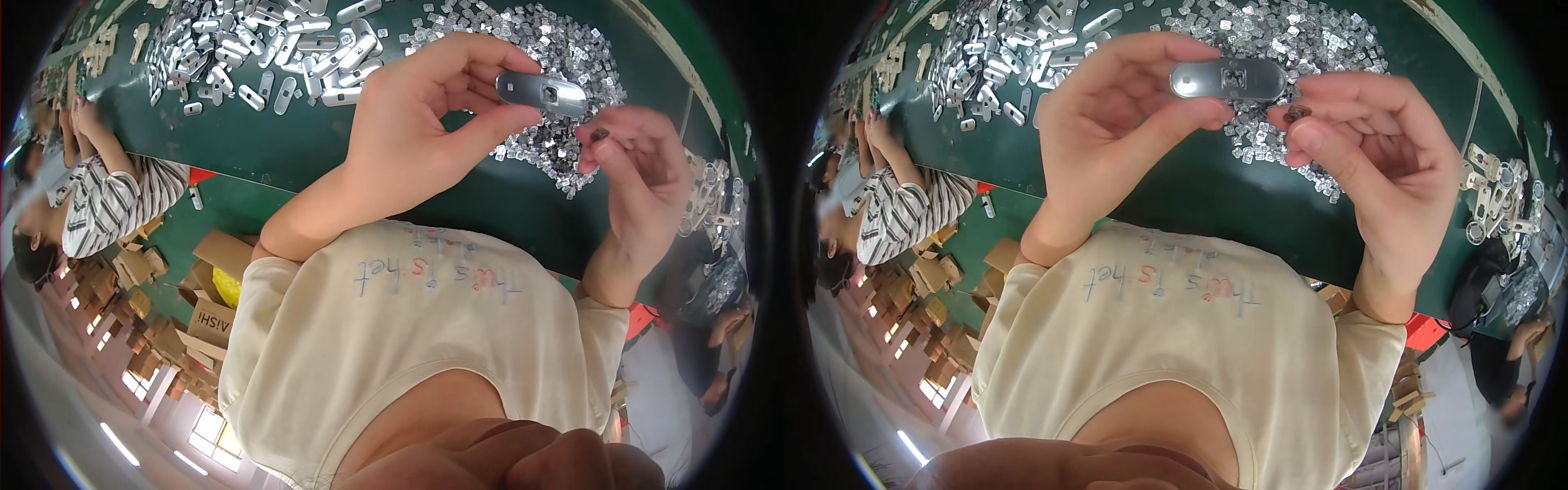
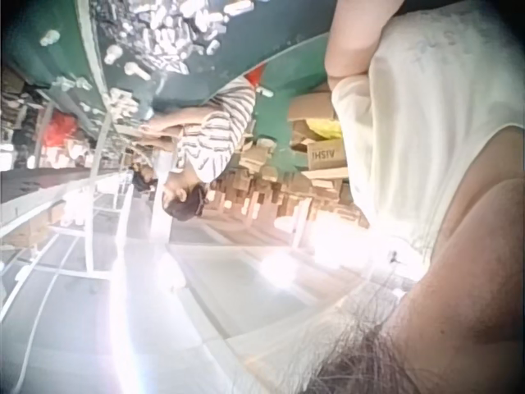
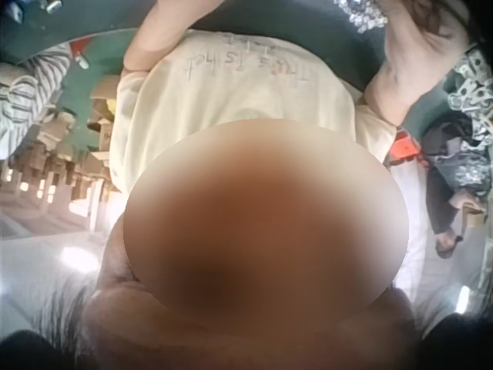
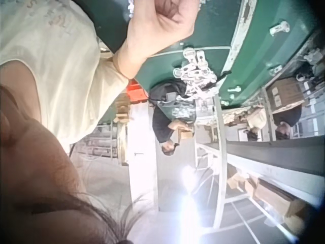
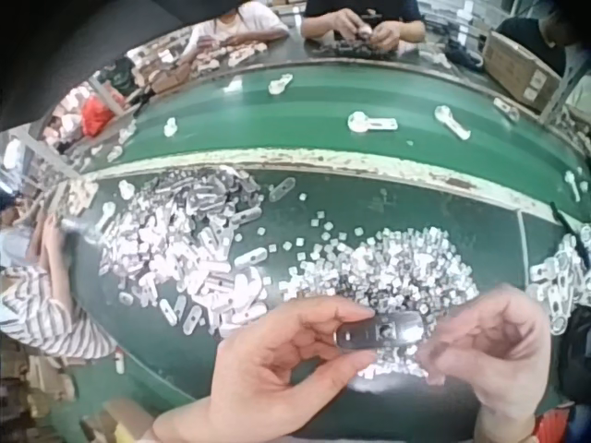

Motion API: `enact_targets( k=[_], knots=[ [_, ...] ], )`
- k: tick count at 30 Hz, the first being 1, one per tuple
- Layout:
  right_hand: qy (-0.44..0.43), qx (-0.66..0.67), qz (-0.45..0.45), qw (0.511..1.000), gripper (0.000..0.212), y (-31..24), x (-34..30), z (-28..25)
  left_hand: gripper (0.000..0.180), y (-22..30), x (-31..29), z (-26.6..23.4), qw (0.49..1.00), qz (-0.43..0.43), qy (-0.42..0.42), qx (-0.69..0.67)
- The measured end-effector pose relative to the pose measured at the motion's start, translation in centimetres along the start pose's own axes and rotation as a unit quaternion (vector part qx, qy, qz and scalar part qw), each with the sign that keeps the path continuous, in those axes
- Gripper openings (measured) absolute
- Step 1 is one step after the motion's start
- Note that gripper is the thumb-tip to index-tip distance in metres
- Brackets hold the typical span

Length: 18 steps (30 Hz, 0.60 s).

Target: Manually assembling small metal components and placing them on a conveyor belt in an industrial environment.

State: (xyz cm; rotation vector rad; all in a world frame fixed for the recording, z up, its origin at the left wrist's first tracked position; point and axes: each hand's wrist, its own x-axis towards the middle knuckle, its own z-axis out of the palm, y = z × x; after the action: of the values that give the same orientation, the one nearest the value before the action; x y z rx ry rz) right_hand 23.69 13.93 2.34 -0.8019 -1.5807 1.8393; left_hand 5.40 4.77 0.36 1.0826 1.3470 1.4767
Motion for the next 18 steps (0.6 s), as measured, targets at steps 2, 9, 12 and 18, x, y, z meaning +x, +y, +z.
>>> enact_targets(
  k=[2,9,12,18],
  knots=[
    [0.003,-0.009,0.009,1.000,0.024,0.1,0.0,0.0,0.033,-0.1,0.0,0.1,1.000,-0.001,-0.012,0.009],
    [0.011,-0.067,-0.110,0.992,0.018,0.8,0.3,0.3,0.032,-0.6,-0.1,0.8,0.998,0.049,-0.018,0.043],
    [0.021,-0.054,-0.097,0.994,0.019,0.5,0.2,0.2,0.032,-0.6,-0.1,0.6,0.997,0.034,-0.008,0.067],
    [0.063,-0.033,-0.031,0.997,0.018,0.5,-0.1,1.5,0.031,-0.7,-0.2,0.6,0.997,0.037,0.013,0.072]
  ],
)
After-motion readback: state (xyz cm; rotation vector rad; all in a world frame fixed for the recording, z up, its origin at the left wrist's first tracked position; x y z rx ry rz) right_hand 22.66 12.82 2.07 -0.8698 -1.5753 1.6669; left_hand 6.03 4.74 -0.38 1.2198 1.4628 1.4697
